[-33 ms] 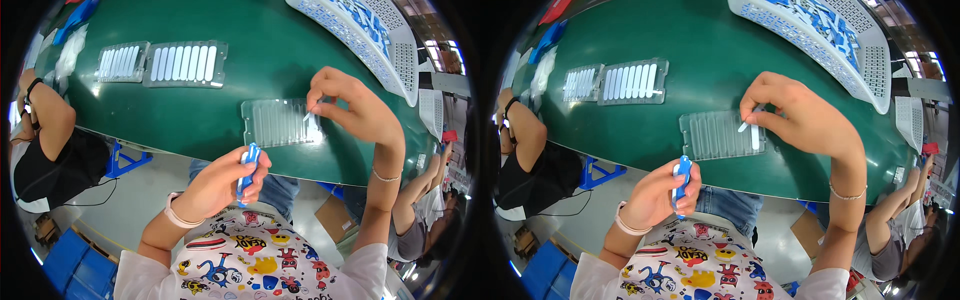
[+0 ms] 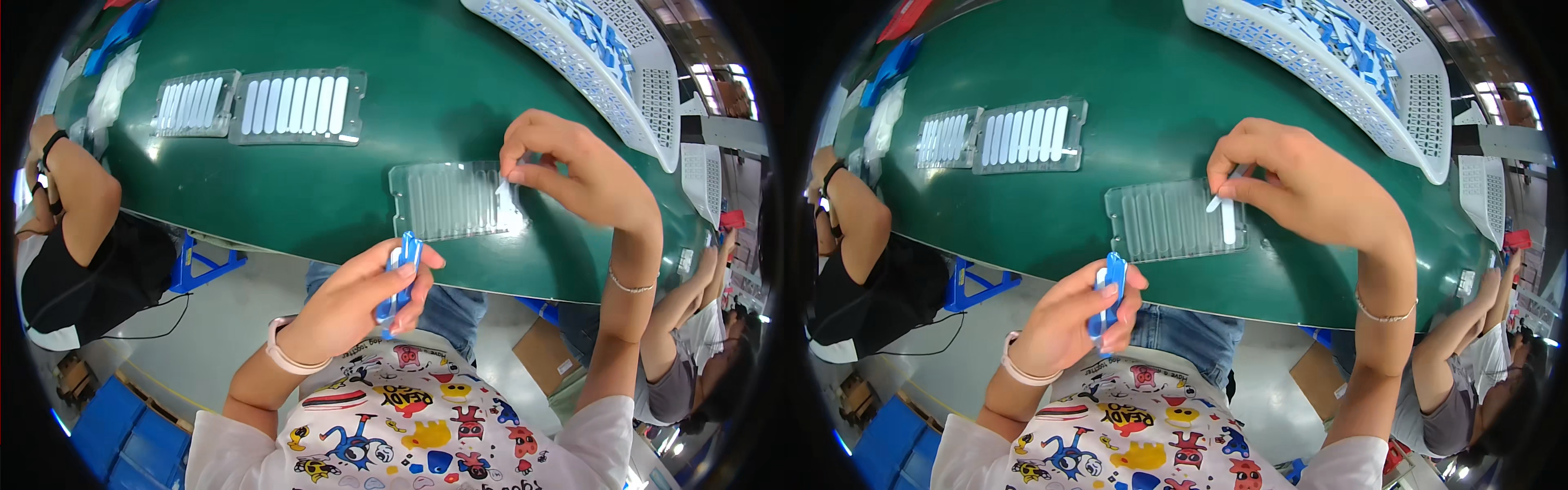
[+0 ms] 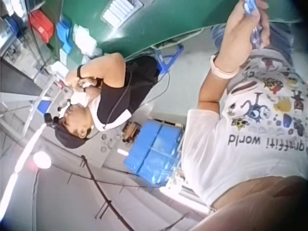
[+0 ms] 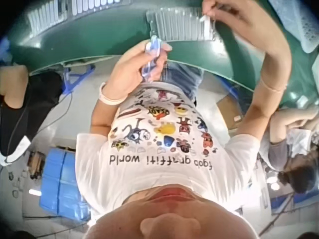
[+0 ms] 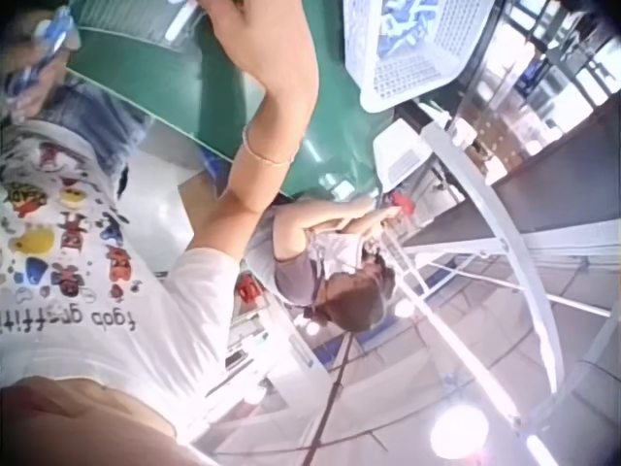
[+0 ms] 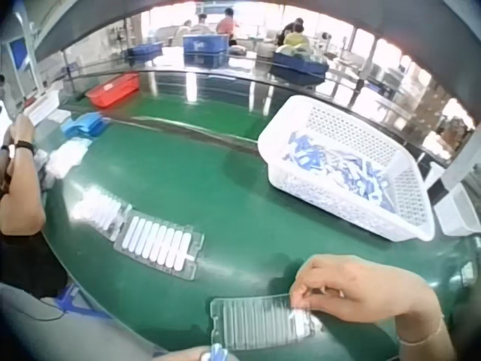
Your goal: The person peels plastic protective coverings off small white components by hand, places the components one by one into slots on clear plastic trays, and slides the filled trays along the table.
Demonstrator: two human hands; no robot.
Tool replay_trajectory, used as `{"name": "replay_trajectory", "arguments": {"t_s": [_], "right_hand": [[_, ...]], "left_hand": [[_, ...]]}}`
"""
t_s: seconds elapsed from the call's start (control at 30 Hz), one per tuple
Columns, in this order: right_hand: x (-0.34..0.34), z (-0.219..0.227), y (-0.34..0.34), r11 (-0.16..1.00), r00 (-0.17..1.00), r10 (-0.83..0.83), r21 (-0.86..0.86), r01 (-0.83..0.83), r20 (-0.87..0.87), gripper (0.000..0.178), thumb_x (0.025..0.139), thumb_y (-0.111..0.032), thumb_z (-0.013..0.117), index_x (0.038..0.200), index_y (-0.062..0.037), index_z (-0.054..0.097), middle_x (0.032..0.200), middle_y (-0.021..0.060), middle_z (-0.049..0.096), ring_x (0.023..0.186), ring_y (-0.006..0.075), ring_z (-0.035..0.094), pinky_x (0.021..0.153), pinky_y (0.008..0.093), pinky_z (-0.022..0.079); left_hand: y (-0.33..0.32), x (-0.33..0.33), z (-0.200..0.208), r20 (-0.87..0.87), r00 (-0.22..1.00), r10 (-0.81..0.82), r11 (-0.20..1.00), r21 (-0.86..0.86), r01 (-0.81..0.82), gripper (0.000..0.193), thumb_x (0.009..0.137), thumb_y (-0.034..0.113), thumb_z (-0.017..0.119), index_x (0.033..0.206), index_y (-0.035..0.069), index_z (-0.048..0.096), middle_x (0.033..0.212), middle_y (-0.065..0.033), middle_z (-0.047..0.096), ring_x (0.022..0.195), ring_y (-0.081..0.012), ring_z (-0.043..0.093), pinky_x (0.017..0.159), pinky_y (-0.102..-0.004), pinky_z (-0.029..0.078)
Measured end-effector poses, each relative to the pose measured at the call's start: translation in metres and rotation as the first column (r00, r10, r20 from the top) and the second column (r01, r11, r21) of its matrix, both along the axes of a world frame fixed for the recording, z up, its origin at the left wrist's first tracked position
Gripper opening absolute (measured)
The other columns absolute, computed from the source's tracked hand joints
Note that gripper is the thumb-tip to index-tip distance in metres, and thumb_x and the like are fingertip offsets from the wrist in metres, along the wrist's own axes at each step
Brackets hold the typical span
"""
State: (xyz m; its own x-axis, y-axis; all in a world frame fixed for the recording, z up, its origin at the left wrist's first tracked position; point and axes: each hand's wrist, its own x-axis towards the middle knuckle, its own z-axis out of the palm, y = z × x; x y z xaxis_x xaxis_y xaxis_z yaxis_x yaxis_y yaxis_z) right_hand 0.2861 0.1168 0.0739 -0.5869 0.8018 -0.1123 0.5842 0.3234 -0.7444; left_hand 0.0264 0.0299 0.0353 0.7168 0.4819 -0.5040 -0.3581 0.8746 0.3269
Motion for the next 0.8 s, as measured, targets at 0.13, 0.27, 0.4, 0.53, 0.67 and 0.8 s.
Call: {"name": "replay_trajectory", "arguments": {"t_s": [0.13,0.27,0.4,0.53,0.67,0.8], "right_hand": [[0.004,0.002,0.006,0.981,0.991,0.107,-0.169,-0.092,0.078,0.007,0.08,-0.002,0.062,0.087,-0.0011,0.063,0.083,0.0067,0.058,0.071,0.0177,0.056,0.058,0.0281,0.044],[-0.019,0.004,0.007,0.993,0.962,0.071,-0.106,-0.045,0.263,0.018,0.073,-0.002,0.068,0.089,-0.001,0.06,0.083,0.0071,0.056,0.071,0.0193,0.055,0.06,0.0297,0.044],[-0.026,0.004,0.002,0.997,0.947,0.019,-0.076,0.005,0.321,0.028,0.069,-0.003,0.072,0.092,-0.0013,0.056,0.092,0.0083,0.055,0.078,0.0217,0.054,0.068,0.0314,0.045],[-0.02,-0.002,-0.004,0.99,0.96,-0.034,-0.125,0.071,0.278,0.032,0.072,-0.007,0.072,0.098,-0.0003,0.055,0.101,0.0114,0.055,0.092,0.0282,0.054,0.08,0.0364,0.044],[-0.028,-0.002,-0.038,0.947,0.942,-0.316,0.031,0.321,-0.11,0.018,0.077,-0.011,0.072,0.09,-0.0024,0.065,0.084,0.0064,0.061,0.073,0.0161,0.053,0.065,0.0279,0.043],[-0.054,0.003,-0.073,0.863,0.892,-0.4,-0.414,0.291,-0.208,0.011,0.079,-0.008,0.07,0.089,-0.0044,0.067,0.074,0.0016,0.063,0.064,0.008,0.05,0.054,0.0249,0.036]], "left_hand": [[0.007,-0.003,0.01,-0.279,0.954,-0.115,0.944,0.268,0.192,0.025,0.099,0.02,0.044,0.112,0.0,0.051,0.083,-0.0102,0.062,0.046,-0.0052,0.045,0.041,-0.0195,0.034],[0.004,-0.001,0.006,-0.306,0.952,-0.016,0.956,0.276,0.104,0.022,0.097,0.018,0.047,0.109,0.0,0.051,0.082,-0.0124,0.065,0.04,-0.0039,0.04,0.038,-0.0183,0.031],[0.005,-0.002,0.005,-0.275,0.961,0.013,0.948,0.308,0.075,0.019,0.095,0.017,0.051,0.105,0.0,0.051,0.081,-0.0143,0.067,0.041,-0.0023,0.04,0.038,-0.0174,0.03],[0.002,-0.004,0.004,-0.272,0.956,0.111,0.937,0.35,-0.009,0.013,0.094,0.015,0.054,0.095,0.002,0.051,0.08,-0.0132,0.068,0.041,-0.0007,0.039,0.038,-0.0173,0.029],[0.003,-0.001,0.0,-0.288,0.953,0.097,0.925,0.379,0.02,0.012,0.093,0.014,0.055,0.091,0.004,0.051,0.078,-0.0116,0.068,0.041,-0.0001,0.038,0.038,-0.0172,0.029],[0.002,0.003,0.0,-0.28,0.959,0.046,0.91,0.408,0.076,0.013,0.093,0.016,0.056,0.092,0.004,0.052,0.077,-0.0099,0.068,0.042,-0.0001,0.038,0.039,-0.0173,0.03]]}}
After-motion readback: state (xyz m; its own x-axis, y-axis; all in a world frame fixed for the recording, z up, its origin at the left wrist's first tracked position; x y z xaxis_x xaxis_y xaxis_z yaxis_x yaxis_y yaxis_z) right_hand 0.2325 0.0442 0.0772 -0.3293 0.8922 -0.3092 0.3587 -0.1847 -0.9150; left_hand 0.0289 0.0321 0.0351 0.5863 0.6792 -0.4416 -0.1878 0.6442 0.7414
